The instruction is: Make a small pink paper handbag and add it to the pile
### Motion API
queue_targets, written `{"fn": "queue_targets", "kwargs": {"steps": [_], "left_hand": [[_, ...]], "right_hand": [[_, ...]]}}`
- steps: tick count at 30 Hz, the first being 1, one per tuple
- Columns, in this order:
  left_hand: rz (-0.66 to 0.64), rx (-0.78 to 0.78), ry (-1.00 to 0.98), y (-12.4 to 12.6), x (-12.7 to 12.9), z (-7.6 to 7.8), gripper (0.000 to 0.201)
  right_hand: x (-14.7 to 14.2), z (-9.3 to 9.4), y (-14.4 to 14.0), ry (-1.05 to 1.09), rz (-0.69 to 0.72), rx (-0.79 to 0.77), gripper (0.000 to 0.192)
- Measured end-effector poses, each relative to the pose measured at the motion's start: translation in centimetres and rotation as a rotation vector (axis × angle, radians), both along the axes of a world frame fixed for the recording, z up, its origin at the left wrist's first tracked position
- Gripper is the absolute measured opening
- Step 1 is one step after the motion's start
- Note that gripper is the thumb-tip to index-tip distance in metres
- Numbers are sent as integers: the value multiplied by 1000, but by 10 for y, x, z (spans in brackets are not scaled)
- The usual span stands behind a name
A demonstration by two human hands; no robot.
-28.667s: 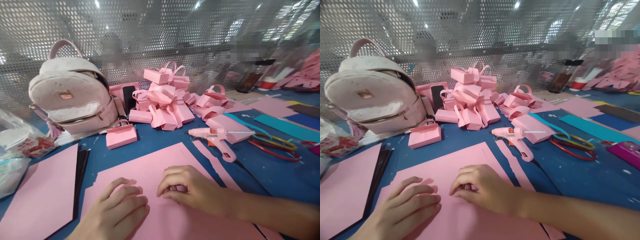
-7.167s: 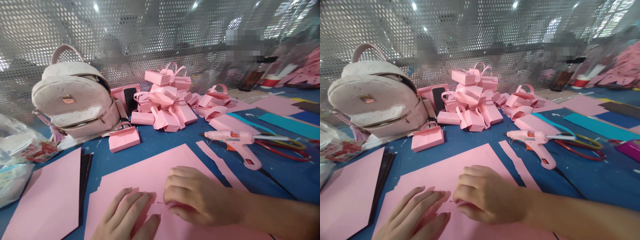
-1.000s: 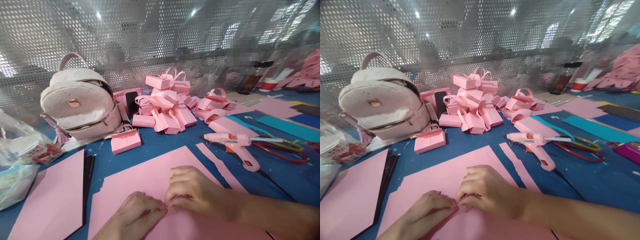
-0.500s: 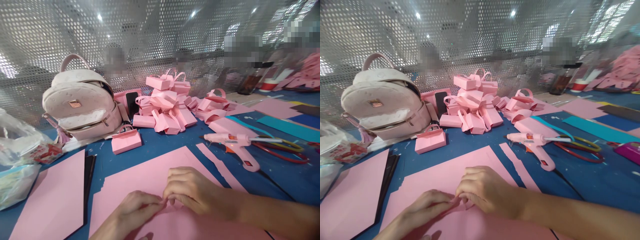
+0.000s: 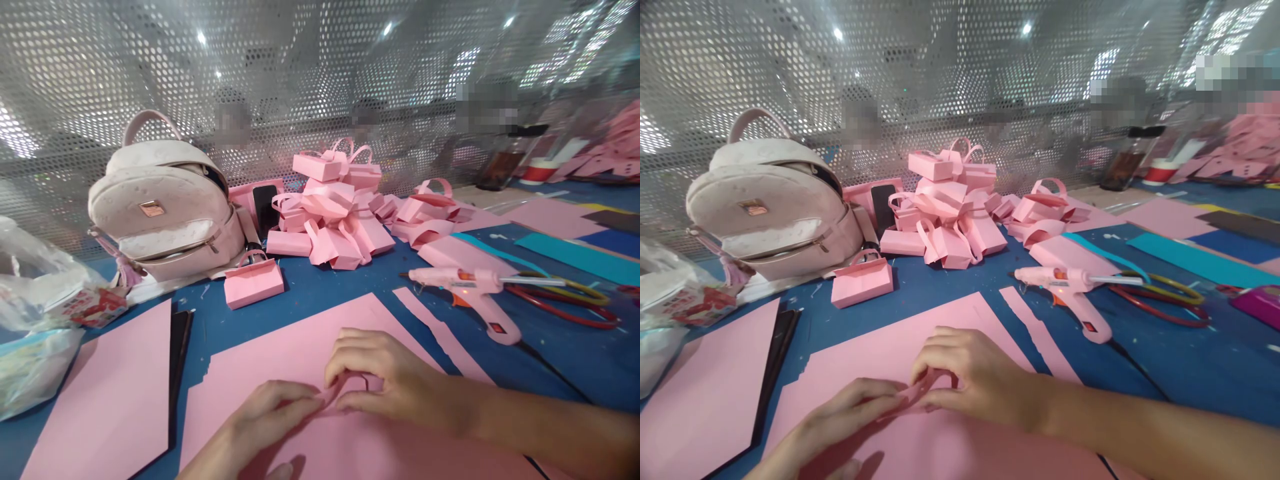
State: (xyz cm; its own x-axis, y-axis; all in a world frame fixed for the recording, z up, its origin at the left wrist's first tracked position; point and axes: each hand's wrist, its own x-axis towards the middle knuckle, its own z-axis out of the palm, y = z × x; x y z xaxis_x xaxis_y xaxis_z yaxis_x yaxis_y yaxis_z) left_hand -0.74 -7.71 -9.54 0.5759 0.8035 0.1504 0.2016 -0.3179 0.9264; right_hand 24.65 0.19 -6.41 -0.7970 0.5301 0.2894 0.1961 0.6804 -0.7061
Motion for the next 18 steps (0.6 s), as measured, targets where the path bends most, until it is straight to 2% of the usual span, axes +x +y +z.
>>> {"fn": "queue_targets", "kwargs": {"steps": [3,7,11,18], "left_hand": [[31,-24,-20,-1,3,4,47],[65,-43,-28,-4,5,13,44],[77,-41,-51,-7,6,17,40],[90,-51,-89,-7,10,16,38]], "right_hand": [[1,1,-2,-17,-40,45,15],[1,0,-3,4,-14,93,11],[1,-1,-2,9,-10,108,18],[1,-5,-3,17,36,167,32]]}}
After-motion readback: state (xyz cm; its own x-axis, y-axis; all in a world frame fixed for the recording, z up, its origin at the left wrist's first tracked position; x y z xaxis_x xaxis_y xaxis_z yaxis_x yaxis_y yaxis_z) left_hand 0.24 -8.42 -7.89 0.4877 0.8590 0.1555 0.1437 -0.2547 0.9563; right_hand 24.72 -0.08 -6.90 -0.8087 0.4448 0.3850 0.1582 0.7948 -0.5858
